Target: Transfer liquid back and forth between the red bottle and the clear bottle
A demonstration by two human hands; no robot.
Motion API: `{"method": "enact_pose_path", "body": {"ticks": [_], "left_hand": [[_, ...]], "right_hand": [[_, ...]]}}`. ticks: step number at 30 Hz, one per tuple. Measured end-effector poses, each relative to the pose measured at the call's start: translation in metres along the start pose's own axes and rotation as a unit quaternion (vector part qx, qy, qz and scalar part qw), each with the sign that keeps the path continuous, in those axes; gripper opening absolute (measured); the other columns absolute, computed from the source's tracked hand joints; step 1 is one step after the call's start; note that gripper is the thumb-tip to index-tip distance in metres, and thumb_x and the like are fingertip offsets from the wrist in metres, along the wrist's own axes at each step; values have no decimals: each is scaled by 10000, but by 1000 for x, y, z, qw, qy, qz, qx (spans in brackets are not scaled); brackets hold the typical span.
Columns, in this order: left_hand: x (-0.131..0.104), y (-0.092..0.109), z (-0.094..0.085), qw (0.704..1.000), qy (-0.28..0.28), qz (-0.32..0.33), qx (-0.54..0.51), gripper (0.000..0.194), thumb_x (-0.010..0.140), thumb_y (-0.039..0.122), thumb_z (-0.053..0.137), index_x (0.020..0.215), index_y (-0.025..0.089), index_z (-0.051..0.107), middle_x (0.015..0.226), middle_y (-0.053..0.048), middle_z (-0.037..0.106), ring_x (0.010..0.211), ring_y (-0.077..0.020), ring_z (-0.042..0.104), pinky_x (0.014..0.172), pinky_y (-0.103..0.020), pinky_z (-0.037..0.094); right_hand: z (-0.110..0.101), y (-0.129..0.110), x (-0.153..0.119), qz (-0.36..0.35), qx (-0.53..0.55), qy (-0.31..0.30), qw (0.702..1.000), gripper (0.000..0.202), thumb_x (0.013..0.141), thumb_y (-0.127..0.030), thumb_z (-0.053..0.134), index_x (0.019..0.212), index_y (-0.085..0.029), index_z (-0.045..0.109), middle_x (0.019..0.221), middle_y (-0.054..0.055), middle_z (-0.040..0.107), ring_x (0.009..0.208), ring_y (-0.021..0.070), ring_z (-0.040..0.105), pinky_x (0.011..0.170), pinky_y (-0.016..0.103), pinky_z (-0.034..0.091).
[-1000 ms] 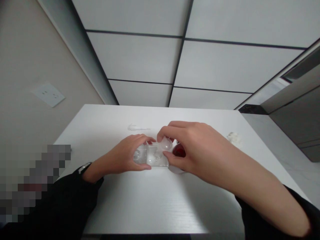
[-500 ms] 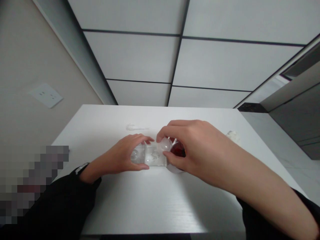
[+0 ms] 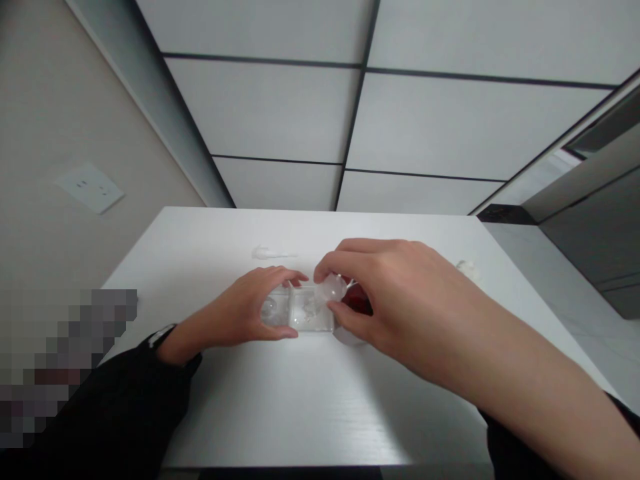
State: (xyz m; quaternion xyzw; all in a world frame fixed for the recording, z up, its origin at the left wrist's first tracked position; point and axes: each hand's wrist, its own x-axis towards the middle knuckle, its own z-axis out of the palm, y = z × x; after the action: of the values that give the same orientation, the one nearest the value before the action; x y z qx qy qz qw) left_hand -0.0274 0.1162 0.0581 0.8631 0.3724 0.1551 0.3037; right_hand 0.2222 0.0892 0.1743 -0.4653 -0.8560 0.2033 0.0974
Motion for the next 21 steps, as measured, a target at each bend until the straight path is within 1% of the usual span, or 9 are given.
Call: {"method": "enact_pose_path", "body": {"ticks": [5,9,18,21], "left_hand": [[0,0,0,1000,0,2,2,697,749,427,944,1326,199,626,1338,-114,727,1224,-346,686,1071,-484,505],[0,0,-1,1000,1,2,0,669,751,431,937,1312,219,639,1337,-102,730,1219,-340,690,1071,-478,509],[0,1,-1,1000,-4,-6,-2,686,744,428,947,1312,212,630,1336,-105,729,1207,-331,689,1068,-475,505],[0,1,-1,1000,-4,-5,-1,662,753,442,931,1301,224,631,1339,-106,729,1208,-334,690,1058,-474,508]], "right_hand": [[1,2,-2,7,-5,2,1000,109,871,-209,688,902,-296,746,805,-40,708,624,172,606,558,311,405],[1,2,-2,6,-9,6,1000,96,857,-230,687,898,-301,739,794,-47,707,619,172,606,553,317,398],[0,3,-1,8,13,1,1000,121,836,-207,686,870,-311,739,770,-61,713,602,160,615,538,297,414],[0,3,-2,8,18,16,1000,142,825,-196,716,893,-315,751,794,-62,727,608,160,625,543,289,432]]}}
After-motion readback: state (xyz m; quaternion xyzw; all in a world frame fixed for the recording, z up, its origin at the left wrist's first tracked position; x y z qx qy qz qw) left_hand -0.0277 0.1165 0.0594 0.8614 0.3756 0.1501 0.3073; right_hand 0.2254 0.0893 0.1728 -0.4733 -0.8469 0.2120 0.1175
